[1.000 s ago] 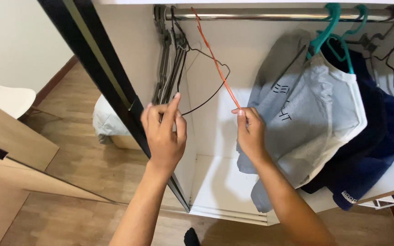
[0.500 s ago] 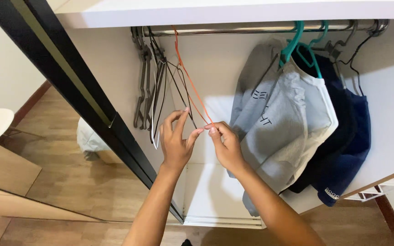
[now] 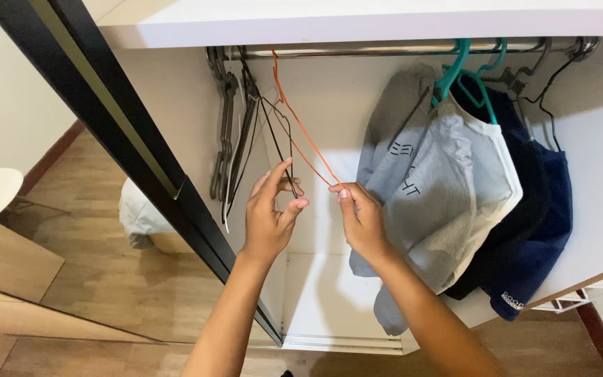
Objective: The recorder puts clothes on hangers and hangs them in a closet.
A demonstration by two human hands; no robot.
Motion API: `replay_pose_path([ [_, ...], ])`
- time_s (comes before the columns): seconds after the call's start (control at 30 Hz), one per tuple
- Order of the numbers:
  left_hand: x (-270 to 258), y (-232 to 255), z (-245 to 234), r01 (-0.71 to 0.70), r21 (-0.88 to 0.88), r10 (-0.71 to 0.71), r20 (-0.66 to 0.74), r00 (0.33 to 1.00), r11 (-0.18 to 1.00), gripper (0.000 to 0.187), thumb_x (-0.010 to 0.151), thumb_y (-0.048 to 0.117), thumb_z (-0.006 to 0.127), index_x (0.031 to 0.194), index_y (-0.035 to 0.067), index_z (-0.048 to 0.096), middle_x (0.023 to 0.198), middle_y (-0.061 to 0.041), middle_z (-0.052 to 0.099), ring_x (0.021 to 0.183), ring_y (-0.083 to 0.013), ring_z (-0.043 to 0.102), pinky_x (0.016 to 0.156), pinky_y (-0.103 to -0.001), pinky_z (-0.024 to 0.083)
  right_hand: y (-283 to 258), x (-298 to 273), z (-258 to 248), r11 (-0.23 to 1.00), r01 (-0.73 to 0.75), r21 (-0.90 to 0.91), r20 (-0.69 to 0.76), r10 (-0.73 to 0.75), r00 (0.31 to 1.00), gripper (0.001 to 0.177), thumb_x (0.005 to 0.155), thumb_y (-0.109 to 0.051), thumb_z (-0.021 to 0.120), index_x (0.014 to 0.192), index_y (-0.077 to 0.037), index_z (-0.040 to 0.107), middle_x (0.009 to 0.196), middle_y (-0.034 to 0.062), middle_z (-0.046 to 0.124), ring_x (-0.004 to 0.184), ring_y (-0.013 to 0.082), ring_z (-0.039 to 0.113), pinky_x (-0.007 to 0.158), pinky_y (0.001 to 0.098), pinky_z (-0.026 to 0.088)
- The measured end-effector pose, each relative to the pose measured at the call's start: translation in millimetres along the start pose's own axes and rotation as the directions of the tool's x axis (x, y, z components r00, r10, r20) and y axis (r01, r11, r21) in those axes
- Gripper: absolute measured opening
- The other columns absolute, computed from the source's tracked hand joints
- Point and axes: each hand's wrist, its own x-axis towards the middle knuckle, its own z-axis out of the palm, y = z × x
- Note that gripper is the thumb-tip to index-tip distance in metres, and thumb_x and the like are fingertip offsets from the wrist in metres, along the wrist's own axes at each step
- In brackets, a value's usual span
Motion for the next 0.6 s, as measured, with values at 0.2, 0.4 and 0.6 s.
replay_pose_path([
  [0.2, 21, 37, -19, 0.072, -0.151, -0.081, -0.059, 0.995, 0.986, 0.076, 0.096, 0.060, 0.065, 0.147, 0.005, 0.057, 0.084, -0.001, 0.071, 0.090, -0.0139, 0.067, 0.096, -0.032, 0.051, 6, 6, 1, 0.996, 0.084, -0.037, -0.035, -0.085, 0.996, 0.021, 0.108, -0.014, 0.050, 0.109, -0.004, 0.069, 0.085, 0.0082, 0.062, 0.074, 0.0162, 0.059, 0.071, 0.0318, 0.049],
  [0.4, 24, 31, -23, 0.044, -0.114, -0.056, -0.106, 0.993, 0.992, 0.073, 0.103, 0.059, 0.059, 0.150, 0.003, 0.057, 0.081, 0.000, 0.069, 0.083, -0.0113, 0.063, 0.092, -0.031, 0.048, 11, 19, -7, 0.991, 0.060, -0.122, -0.083, -0.070, 0.994, 0.022, 0.107, -0.013, 0.050, 0.108, -0.004, 0.070, 0.084, 0.0117, 0.064, 0.071, 0.0215, 0.060, 0.070, 0.0347, 0.049],
  [0.6, 38, 41, -33, 0.064, -0.468, -0.169, -0.188, 0.967, 0.882, 0.079, 0.105, 0.060, 0.056, 0.152, -0.003, 0.050, 0.080, 0.000, 0.060, 0.081, -0.0097, 0.061, 0.083, -0.026, 0.053, 44, 40, -29, 0.955, 0.188, -0.231, -0.145, -0.225, 0.963, 0.021, 0.110, -0.012, 0.051, 0.108, -0.002, 0.069, 0.090, 0.0153, 0.066, 0.081, 0.0269, 0.065, 0.076, 0.0375, 0.051],
])
